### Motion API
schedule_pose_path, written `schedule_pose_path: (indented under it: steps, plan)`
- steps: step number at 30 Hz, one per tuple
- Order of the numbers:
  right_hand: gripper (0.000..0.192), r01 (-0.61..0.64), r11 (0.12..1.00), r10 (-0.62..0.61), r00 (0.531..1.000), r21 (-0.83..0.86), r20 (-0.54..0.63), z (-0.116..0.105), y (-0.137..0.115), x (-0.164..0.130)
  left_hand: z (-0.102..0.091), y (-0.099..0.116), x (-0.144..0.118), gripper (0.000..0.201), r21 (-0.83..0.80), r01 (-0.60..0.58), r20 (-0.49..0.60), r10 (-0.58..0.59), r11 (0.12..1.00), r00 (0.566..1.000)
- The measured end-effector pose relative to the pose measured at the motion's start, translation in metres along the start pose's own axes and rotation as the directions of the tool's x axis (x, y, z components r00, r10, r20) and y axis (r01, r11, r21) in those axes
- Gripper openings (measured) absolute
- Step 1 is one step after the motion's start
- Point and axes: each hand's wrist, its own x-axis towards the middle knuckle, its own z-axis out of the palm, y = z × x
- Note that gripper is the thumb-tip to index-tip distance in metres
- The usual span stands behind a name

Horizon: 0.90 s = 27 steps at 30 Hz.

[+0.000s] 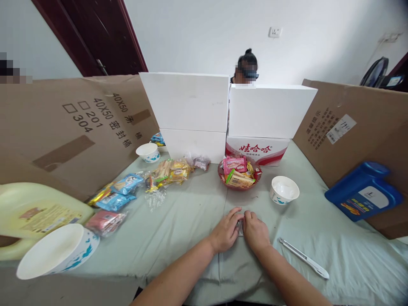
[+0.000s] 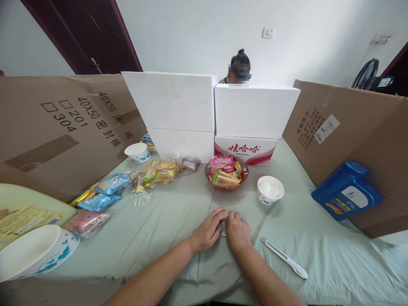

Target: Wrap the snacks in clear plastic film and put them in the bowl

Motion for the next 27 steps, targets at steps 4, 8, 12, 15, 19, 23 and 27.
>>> schedule_pose_path:
  steps: [4, 8, 12, 15, 19, 23, 27]
  plan:
    - [0.012, -0.003, 0.999, 0.001, 0.999, -0.046, -0.041, -0.003, -0.001, -0.001, 0.002, 0.010, 0.002, 0.032, 0.249, 0.149, -0.015, -0.150, 0.957, 0.989]
    - [0.017, -0.042, 0.996, 0.032, 0.991, -0.079, -0.131, -0.010, 0.017, -0.002, 0.001, 0.015, 0.003, 0.043, 0.332, 0.223, -0.011, -0.232, 0.917, 0.973]
    - [0.028, -0.051, 0.996, 0.033, 0.974, -0.075, -0.225, -0.013, 0.037, -0.006, 0.000, 0.016, 0.004, 0.046, 0.328, 0.227, 0.002, -0.241, 0.917, 0.970]
    - [0.031, 0.223, 0.975, -0.212, 0.939, 0.011, -0.270, -0.010, 0.034, -0.013, 0.001, 0.012, 0.003, 0.045, 0.305, 0.209, -0.018, -0.214, 0.929, 0.977]
    - [0.031, 0.424, 0.896, -0.390, 0.894, 0.134, -0.223, -0.004, 0.018, -0.033, 0.002, -0.001, -0.002, 0.042, 0.195, 0.188, -0.156, -0.159, 0.962, 0.975]
    - [0.030, 0.463, 0.865, -0.441, 0.885, 0.190, -0.148, -0.010, 0.018, -0.051, 0.001, -0.013, -0.004, 0.036, 0.088, 0.205, -0.344, -0.164, 0.975, 0.925]
    - [0.031, 0.493, 0.848, -0.443, 0.861, 0.194, -0.251, -0.044, 0.055, -0.034, 0.000, -0.012, -0.001, 0.027, 0.085, 0.197, -0.294, -0.164, 0.977, 0.942]
